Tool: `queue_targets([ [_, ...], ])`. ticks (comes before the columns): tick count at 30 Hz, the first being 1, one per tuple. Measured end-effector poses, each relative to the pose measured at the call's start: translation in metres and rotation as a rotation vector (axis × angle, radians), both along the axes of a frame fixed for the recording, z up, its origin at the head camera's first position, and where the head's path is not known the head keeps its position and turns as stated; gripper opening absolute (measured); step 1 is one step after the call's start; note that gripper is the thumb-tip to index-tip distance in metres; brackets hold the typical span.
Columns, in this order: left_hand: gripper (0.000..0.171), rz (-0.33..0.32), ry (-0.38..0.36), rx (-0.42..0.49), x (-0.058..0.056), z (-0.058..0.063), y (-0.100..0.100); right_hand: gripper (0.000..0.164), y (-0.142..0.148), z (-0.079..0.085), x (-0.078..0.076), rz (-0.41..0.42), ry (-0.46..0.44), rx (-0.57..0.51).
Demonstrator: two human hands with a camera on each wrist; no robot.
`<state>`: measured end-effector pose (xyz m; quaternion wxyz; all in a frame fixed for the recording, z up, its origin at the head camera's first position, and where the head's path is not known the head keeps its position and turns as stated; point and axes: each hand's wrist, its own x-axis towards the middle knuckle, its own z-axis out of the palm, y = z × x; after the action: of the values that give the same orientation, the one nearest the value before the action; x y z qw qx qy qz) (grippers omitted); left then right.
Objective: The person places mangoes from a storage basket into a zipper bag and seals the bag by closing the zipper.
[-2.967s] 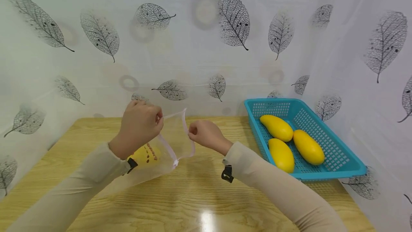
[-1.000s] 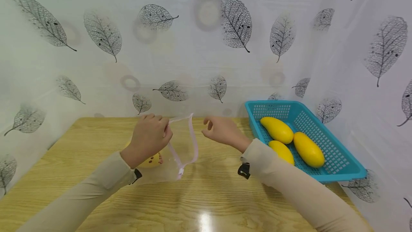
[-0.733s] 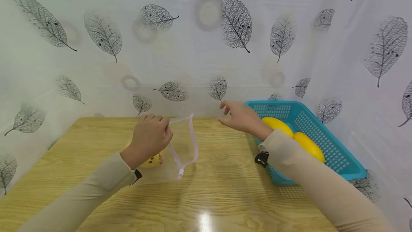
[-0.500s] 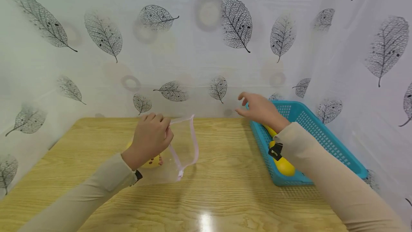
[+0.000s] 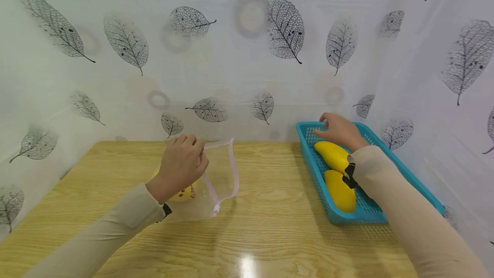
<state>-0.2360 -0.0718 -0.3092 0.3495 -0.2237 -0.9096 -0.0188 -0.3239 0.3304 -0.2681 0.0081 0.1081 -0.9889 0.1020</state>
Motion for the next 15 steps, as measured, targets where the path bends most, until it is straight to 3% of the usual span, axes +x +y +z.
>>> queue_targets([
  [11,0.01,0.013,-0.003,0.004,-0.003,0.001,0.0,0.063,0.036,-0.024,-0.014,-0.035,-0.027,0.044],
  [15,0.01,0.016,-0.019,0.008,-0.003,0.001,-0.001,0.067,0.046,-0.038,-0.019,-0.086,-0.072,0.056],
])
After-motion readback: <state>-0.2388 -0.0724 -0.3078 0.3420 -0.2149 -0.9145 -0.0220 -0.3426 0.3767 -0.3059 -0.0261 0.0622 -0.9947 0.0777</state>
